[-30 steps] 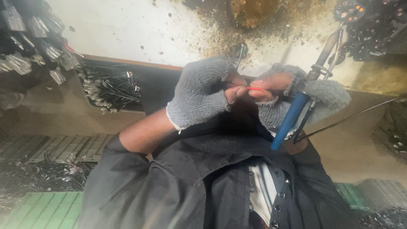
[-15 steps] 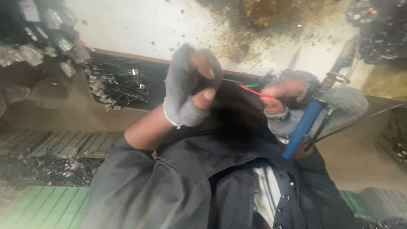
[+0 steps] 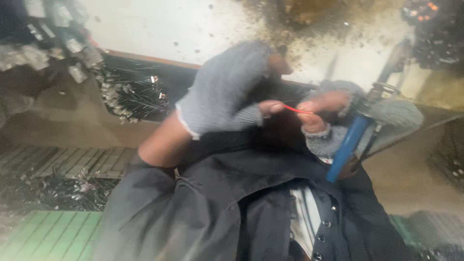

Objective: The person solders the ends of colored electrical wires at a workbench, holding a wire in one hand and a soldering iron in the other, dipping wire ends into a flux cake and touching the hot iron to the exposed strands to tin them, working through wires one at a time.

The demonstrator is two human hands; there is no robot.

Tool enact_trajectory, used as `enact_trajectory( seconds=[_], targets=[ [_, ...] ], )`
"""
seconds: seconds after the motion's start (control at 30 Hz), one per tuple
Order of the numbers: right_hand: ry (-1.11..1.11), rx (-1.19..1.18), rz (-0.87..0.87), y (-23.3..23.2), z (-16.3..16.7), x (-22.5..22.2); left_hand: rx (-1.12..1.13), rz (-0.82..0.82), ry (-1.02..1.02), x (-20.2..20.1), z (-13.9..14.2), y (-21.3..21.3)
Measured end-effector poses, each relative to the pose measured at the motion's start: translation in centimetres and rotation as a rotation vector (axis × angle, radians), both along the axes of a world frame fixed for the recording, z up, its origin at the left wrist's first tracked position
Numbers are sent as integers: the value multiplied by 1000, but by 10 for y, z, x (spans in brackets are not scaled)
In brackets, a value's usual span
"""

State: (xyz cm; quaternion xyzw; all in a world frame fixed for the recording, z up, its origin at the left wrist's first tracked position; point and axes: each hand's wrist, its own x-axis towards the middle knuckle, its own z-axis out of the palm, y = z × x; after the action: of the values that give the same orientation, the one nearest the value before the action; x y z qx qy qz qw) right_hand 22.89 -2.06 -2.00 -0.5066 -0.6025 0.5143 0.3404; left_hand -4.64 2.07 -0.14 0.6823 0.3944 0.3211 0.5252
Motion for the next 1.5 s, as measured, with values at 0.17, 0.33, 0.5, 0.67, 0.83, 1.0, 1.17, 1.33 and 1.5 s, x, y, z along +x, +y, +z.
enact_trajectory(
  seconds=[0.17,0.33,0.5,0.67,0.83,1.0,1.17,1.33,1.5],
  targets=[
    [120,-79,10,2,5,1,-240,-159,-136,11,-2,3],
    [57,2,-17,2,-9,-1,-147,81,-80,23,-4,-3],
    [-65,40,-19,-5,-17,4,51,129,-9,28,-10,-8],
    [-41,7,1,-6,-17,4,181,162,9,32,-28,-13],
    [-21,-1,-1,0,-15,1,413,112,123,32,-34,-7],
    [28,-19,-330,25,-36,5,147,505,136,15,-31,26],
    [21,-79,-225,26,-50,7,187,473,223,18,-26,53],
    [21,-128,-175,16,-44,13,152,480,279,24,-25,56],
    [43,-160,-156,21,-53,14,204,473,269,23,-30,55]
  ],
)
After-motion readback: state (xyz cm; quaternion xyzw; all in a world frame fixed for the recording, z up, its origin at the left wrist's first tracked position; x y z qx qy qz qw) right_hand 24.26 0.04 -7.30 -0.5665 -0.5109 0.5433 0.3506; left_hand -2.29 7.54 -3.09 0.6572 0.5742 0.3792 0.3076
